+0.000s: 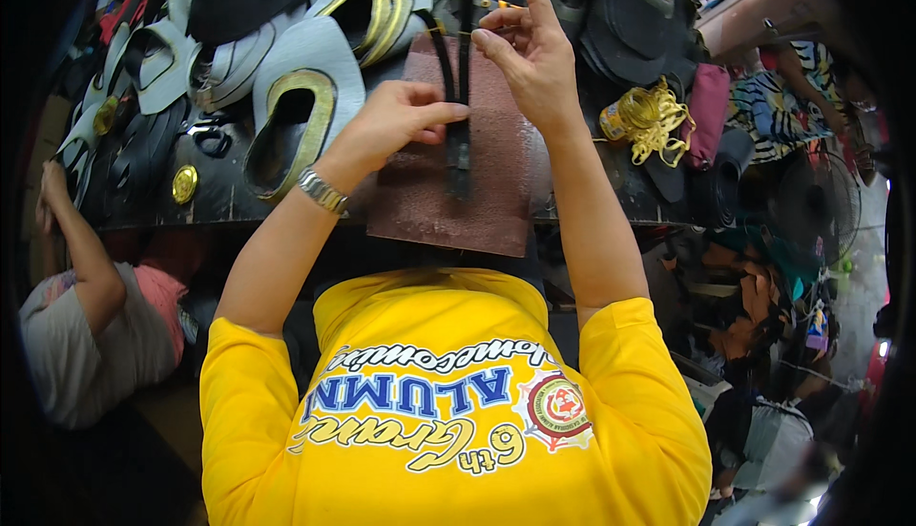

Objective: The person retrieves a strap from a pouch, attaches a metal buckle, and applies adhesive from a jar to the strap ends. They then cut the strap with scissors and place it into a shoe sole.

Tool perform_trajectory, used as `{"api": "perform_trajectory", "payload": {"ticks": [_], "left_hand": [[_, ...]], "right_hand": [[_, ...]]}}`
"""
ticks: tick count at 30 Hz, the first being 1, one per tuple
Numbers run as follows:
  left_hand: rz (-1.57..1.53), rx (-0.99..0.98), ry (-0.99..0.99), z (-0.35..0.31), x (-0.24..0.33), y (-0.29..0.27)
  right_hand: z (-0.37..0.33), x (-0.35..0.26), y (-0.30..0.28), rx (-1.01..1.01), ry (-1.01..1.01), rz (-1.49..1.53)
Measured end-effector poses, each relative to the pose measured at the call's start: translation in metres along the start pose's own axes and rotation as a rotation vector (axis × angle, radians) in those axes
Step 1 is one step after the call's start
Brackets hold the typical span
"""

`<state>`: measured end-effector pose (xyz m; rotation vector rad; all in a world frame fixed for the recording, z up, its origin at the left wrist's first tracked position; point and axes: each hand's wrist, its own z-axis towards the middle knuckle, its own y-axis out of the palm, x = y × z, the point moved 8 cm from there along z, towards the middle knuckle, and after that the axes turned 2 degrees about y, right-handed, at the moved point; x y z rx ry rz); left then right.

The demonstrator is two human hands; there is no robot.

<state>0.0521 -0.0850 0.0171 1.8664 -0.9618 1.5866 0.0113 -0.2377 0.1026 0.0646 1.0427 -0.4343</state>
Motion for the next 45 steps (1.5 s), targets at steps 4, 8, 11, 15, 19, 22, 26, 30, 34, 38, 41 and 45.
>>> {"api": "perform_trajectory", "payload": {"ticks": [4, 8, 11, 15, 19, 22, 26, 30, 34, 38, 41, 45], "left_hand": [[-0.083, 0.037, -0.025, -0.003, -0.003, -0.017], [0.018, -0.006, -0.041, 0.001, -0.002, -0.017], [0.135, -0.034, -0.043, 0.014, 0.003, -0.007], [0.169, -0.123, -0.052, 0.033, 0.009, 0.012], [0.144, -0.187, -0.069, 0.044, 0.009, 0.019], [0.209, -0.187, -0.074, 0.048, 0.006, 0.021], [0.403, -0.183, -0.073, 0.051, 0.005, 0.024], [0.654, -0.091, -0.003, 0.049, 0.015, 0.023], [0.723, 0.044, 0.062, 0.039, 0.023, 0.016], [0.800, 0.136, 0.132, 0.032, 0.032, 0.008], [0.875, 0.186, 0.186, 0.030, 0.044, 0.009], [0.855, 0.190, 0.350, 0.025, 0.067, 0.027]], "right_hand": [[-0.038, -0.031, -0.067, 0.202, -0.102, -0.309], [-0.077, -0.036, -0.146, 0.483, 0.048, -0.257], [-0.095, -0.027, -0.135, 0.307, 0.112, -0.480], [-0.097, 0.010, -0.097, -0.003, 0.249, -0.702], [-0.084, 0.039, -0.085, -0.173, 0.370, -0.891], [-0.081, 0.054, -0.083, -0.245, 0.458, -0.937], [-0.079, 0.061, -0.083, -0.246, 0.415, -0.972], [-0.082, 0.056, -0.087, -0.178, 0.371, -0.917], [-0.089, 0.015, -0.091, 0.041, 0.184, -0.862], [-0.087, -0.036, -0.134, 0.276, -0.039, -0.885], [-0.069, -0.031, -0.181, 0.271, 0.117, -0.903], [-0.057, -0.005, -0.195, 0.105, 0.250, -0.892]]}}
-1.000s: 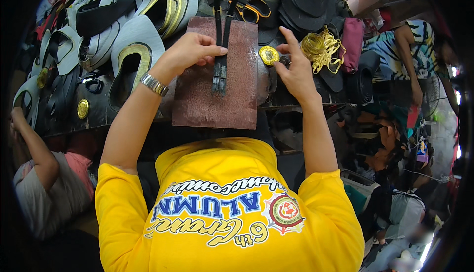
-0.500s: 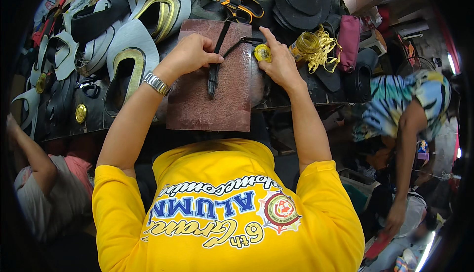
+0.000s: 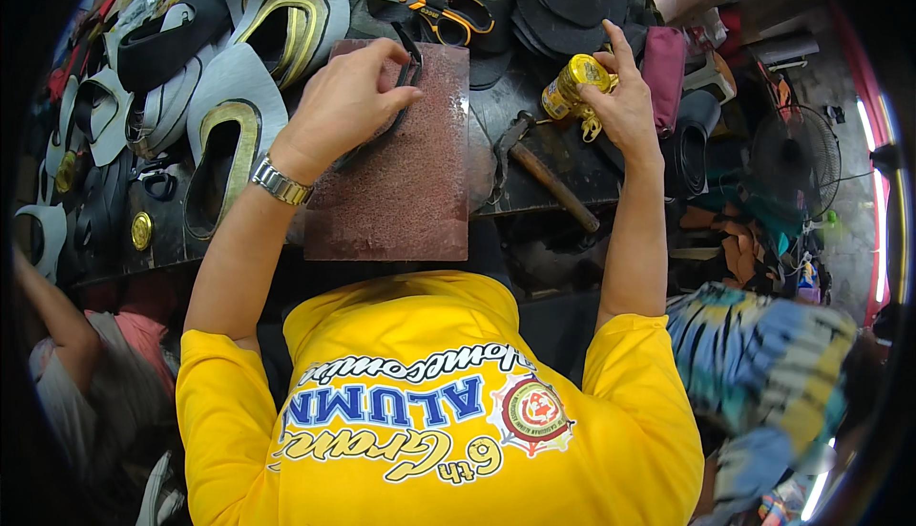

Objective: The person retrieves a strap from a pouch, attaches a metal buckle, and applies adhesive from a jar to the strap ends. They then cut the strap with scissors and place it into a shoe sole.

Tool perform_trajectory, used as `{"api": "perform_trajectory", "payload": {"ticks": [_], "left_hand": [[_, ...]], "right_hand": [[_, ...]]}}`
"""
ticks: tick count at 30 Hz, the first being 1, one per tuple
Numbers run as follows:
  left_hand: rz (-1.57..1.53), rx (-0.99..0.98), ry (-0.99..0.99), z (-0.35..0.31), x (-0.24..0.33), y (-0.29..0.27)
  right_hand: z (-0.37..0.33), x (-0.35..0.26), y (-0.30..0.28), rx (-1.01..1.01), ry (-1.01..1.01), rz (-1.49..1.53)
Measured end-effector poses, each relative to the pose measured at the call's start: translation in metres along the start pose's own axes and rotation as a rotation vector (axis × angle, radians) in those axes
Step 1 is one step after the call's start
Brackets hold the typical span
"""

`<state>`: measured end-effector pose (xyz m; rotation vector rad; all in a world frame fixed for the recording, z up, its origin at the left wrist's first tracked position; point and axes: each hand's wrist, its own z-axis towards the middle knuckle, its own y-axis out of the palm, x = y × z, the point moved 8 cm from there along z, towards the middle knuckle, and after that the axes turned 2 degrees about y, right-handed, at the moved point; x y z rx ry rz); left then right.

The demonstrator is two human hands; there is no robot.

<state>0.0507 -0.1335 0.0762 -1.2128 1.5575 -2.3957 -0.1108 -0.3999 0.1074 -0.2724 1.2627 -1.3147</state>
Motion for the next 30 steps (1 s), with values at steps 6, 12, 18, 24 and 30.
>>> {"api": "perform_trajectory", "payload": {"ticks": [6, 12, 18, 24, 30], "left_hand": [[-0.220, -0.208, 0.153, 0.002, 0.044, 0.029], [-0.206, -0.355, 0.233, 0.006, 0.076, 0.066], [-0.249, -0.277, 0.305, 0.016, 0.091, 0.076], [-0.389, 0.127, 0.414, 0.009, 0.110, 0.045], [-0.572, 0.183, 0.363, -0.004, 0.099, 0.002]], "right_hand": [[0.000, -0.006, 0.012, -0.059, -0.057, -0.020], [-0.006, -0.010, 0.046, -0.082, -0.170, -0.259], [-0.003, 0.002, 0.035, -0.034, 0.000, -0.266], [-0.024, -0.045, -0.021, 0.119, 0.017, 0.649], [-0.028, -0.112, -0.010, -0.052, -0.088, 0.690]]}}
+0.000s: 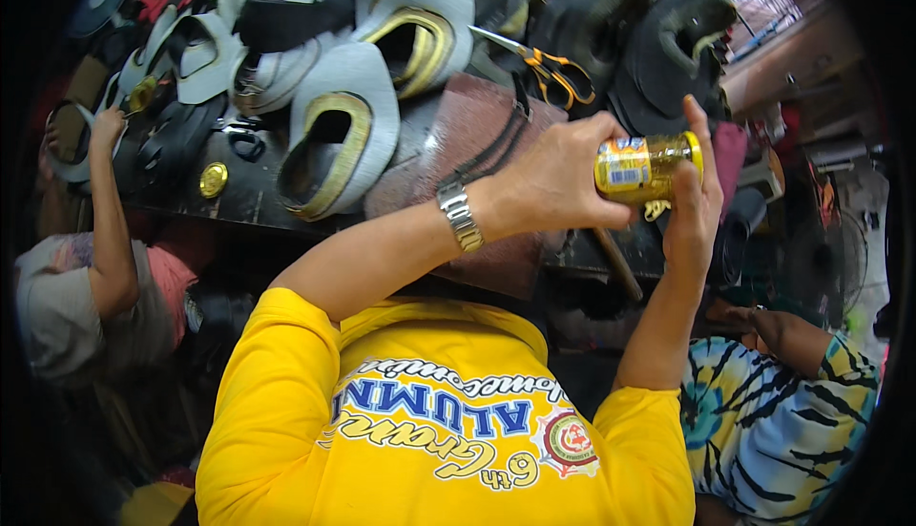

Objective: The person retrieves a strap from a pouch, attaches a metal buckle, and applies adhesive from a jar to the strap ends. They then cut the strap with scissors and place it into a shoe sole.

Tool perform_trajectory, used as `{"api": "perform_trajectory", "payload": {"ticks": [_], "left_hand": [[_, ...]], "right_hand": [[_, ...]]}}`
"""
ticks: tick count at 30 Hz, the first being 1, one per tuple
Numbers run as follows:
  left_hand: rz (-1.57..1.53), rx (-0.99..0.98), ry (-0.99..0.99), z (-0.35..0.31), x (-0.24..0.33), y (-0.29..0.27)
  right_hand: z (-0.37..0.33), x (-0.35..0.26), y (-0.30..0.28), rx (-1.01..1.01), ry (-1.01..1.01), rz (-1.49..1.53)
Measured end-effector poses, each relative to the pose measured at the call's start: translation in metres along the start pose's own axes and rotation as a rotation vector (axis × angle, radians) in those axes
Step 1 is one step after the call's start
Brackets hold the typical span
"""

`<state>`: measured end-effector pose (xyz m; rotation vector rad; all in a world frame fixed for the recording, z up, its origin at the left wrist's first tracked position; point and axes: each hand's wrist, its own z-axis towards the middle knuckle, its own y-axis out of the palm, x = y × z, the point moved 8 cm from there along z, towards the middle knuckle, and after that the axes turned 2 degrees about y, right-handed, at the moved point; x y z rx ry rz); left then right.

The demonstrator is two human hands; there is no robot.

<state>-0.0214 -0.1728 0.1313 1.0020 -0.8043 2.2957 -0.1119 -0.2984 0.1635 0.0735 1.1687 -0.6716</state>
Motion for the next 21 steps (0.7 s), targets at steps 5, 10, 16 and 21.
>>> {"api": "perform_trajectory", "payload": {"ticks": [5, 10, 16, 21], "left_hand": [[-0.399, -0.216, -0.335, -0.046, -0.006, -0.012], [-1.386, -0.467, -0.697, -0.110, 0.018, 0.011], [-1.565, -0.517, -0.695, -0.134, 0.037, 0.004], [-0.269, -0.152, -0.207, -0.099, 0.016, -0.055]], "right_hand": [[0.001, -0.016, 0.044, -0.243, -0.139, 0.058], [-0.024, -0.046, 0.081, -0.550, -0.173, 0.219], [-0.036, -0.076, 0.101, -0.655, -0.410, 0.115], [-0.034, -0.051, 0.101, -0.408, -0.304, -0.125]]}}
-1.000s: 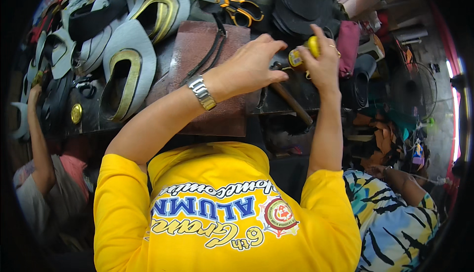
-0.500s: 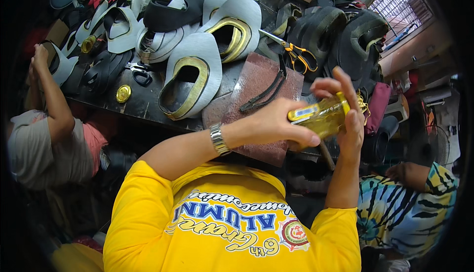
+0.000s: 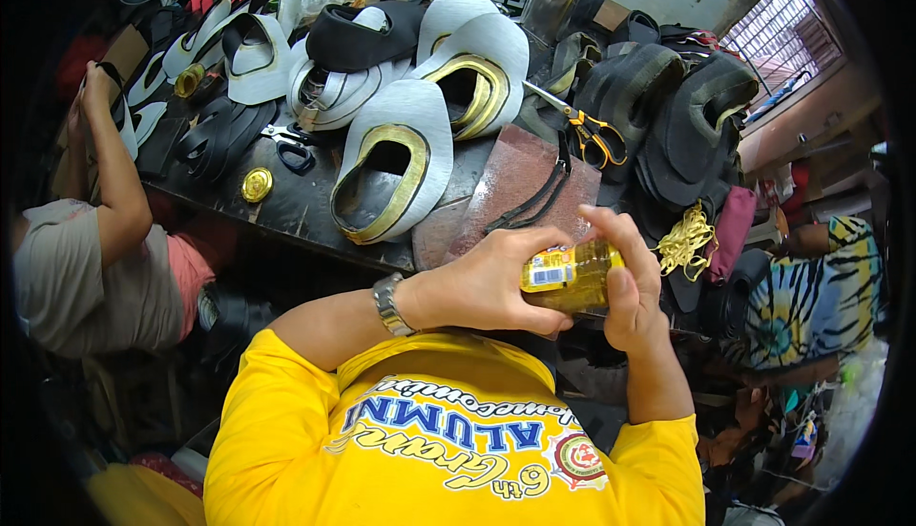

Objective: The person retrieves a strap from a pouch, attaches a metal buckle, and applies adhesive from a jar to the strap ends. They then cut the strap with scissors and place it into a shoe sole.

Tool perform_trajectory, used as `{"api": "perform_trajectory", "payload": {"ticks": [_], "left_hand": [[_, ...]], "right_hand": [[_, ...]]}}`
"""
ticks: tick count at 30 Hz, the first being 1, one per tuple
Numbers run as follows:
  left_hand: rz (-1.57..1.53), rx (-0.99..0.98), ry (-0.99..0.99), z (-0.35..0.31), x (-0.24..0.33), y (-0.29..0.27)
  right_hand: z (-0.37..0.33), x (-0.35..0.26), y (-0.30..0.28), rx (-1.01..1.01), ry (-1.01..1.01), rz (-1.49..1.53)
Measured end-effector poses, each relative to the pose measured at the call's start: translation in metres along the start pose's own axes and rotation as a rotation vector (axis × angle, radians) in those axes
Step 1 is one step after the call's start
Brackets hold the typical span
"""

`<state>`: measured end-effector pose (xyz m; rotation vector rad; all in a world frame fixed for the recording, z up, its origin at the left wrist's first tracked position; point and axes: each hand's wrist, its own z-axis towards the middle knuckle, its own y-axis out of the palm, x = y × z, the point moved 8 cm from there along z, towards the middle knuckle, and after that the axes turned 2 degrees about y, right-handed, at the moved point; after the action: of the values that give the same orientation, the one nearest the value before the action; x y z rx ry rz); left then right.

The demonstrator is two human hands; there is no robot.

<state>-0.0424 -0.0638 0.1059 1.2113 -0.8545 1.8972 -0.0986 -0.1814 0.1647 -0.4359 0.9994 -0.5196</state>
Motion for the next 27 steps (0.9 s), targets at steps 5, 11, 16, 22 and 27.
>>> {"api": "perform_trajectory", "payload": {"ticks": [5, 11, 16, 22, 27], "left_hand": [[0.440, 0.186, 0.119, 0.010, -0.003, -0.008], [0.427, 0.295, 0.174, 0.010, -0.007, -0.021], [0.469, 0.313, 0.167, 0.003, -0.003, -0.031], [0.212, 0.372, 0.010, 0.000, -0.013, -0.038], [0.256, 0.340, 0.089, -0.001, -0.005, -0.029]], "right_hand": [[-0.008, 0.046, 0.009, 0.187, 0.355, -0.010], [0.010, 0.059, 0.008, 0.229, 0.221, 0.625], [0.007, 0.043, -0.010, 0.223, 0.062, 0.139], [-0.008, 0.016, 0.004, 0.271, -0.083, -0.394], [-0.016, 0.037, 0.012, 0.266, 0.019, 0.317]]}}
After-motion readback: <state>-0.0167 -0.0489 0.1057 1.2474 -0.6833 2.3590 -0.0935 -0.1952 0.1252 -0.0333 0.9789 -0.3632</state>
